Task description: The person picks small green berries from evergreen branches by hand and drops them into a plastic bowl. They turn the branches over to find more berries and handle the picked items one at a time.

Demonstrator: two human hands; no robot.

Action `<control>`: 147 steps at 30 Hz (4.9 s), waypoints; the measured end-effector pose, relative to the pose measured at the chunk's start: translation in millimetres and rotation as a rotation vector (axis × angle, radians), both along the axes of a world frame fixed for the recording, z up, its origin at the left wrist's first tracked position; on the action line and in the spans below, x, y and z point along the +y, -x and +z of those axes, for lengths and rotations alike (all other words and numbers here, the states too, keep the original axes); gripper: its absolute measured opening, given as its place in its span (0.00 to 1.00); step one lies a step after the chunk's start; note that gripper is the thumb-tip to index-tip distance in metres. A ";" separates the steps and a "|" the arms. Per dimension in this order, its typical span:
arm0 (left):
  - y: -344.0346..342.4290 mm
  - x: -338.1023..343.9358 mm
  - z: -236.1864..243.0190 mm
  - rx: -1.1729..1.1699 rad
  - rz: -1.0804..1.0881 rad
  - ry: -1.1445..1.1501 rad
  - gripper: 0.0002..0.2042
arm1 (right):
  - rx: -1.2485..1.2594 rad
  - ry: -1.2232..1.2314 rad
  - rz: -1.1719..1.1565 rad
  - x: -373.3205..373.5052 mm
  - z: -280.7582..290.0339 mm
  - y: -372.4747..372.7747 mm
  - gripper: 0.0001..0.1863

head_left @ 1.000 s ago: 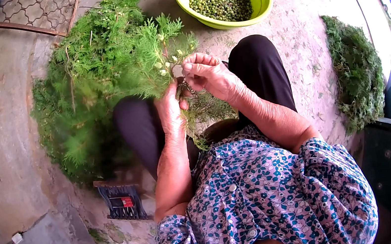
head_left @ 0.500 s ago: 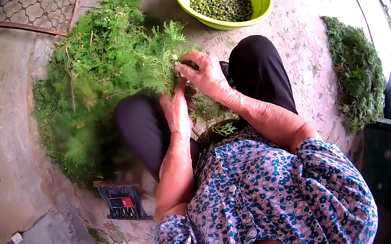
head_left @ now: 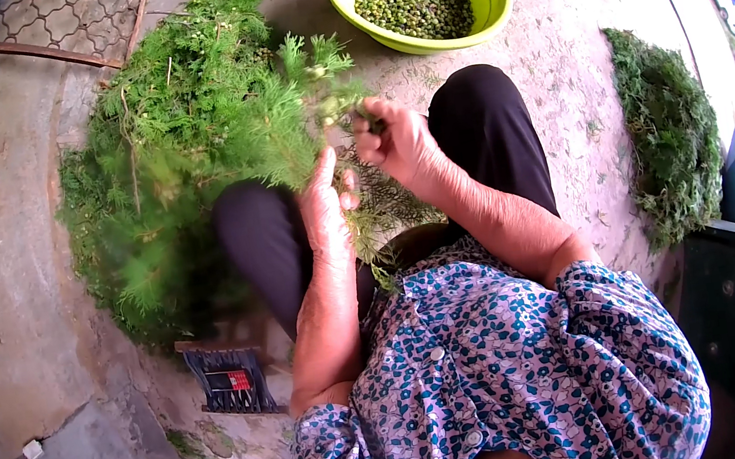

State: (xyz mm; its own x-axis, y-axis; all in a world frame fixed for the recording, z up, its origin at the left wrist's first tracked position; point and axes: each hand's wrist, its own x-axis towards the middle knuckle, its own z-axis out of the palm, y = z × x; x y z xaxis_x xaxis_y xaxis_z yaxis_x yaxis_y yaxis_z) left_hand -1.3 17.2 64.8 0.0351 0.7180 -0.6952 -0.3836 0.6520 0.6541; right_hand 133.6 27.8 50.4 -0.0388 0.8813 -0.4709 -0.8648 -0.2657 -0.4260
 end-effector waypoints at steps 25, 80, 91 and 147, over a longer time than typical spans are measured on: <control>2.8 -1.6 1.1 0.034 0.108 -0.199 0.15 | -0.123 -0.100 0.158 -13.3 -3.1 8.4 0.08; 0.6 -5.1 4.0 0.113 0.118 -0.360 0.17 | -1.300 -0.590 0.215 -18.3 -0.7 12.1 0.08; 6.0 -8.4 14.3 0.072 -0.008 -0.280 0.17 | -0.105 -0.154 0.130 -12.2 14.2 -6.8 0.07; 1.1 -17.3 10.3 0.055 0.028 -0.166 0.12 | -0.183 -0.091 0.043 3.9 -1.1 -19.5 0.06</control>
